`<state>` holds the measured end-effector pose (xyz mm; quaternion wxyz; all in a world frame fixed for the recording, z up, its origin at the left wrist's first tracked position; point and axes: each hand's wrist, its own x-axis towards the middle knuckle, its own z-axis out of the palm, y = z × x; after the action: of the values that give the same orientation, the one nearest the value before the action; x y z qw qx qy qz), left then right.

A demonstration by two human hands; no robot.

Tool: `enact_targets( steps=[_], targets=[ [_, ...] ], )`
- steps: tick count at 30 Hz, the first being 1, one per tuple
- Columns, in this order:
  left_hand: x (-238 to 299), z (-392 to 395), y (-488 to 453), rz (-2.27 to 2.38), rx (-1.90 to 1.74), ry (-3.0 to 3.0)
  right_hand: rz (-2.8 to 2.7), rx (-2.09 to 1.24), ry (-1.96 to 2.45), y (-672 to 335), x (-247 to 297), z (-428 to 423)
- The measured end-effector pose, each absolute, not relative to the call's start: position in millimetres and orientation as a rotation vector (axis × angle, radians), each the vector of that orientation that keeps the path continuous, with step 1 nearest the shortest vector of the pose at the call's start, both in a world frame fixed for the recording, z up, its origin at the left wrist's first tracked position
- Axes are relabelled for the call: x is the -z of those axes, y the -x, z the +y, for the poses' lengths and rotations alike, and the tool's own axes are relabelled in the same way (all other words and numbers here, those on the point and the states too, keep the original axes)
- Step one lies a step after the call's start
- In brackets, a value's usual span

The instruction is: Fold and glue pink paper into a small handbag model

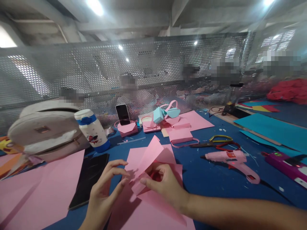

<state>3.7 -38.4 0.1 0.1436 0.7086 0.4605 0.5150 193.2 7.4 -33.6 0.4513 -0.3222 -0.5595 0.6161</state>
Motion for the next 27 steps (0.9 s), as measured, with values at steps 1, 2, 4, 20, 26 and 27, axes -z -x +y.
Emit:
enact_targets(
  steps=[1,2,4,20,26,27],
  targets=[
    [0.8,-38.9,-5.3,1.319,-1.469,-2.025,-1.382,-1.537,0.776,-193.1,32.0,7.3],
    [1.7,-39.3,-7.3,1.315,-1.449,-2.001,-1.385,-1.551,0.756,-193.0,30.1,7.0],
    [3.1,-40.0,-11.5,1.326,-1.422,-1.933,-1.392,-1.571,0.734,-192.9,26.3,6.3],
    [0.1,-38.7,-4.5,1.375,-1.444,-2.088,-1.39,-1.567,0.744,-192.8,25.1,5.8],
    [-5.8,-37.4,-2.4,1.307,-1.513,-2.047,-1.38,-1.582,0.739,-192.9,23.3,5.4],
    [-6.5,-36.0,-2.0,1.291,-1.508,-2.046,-1.385,-1.571,0.749,-192.9,23.6,5.8]
  ],
)
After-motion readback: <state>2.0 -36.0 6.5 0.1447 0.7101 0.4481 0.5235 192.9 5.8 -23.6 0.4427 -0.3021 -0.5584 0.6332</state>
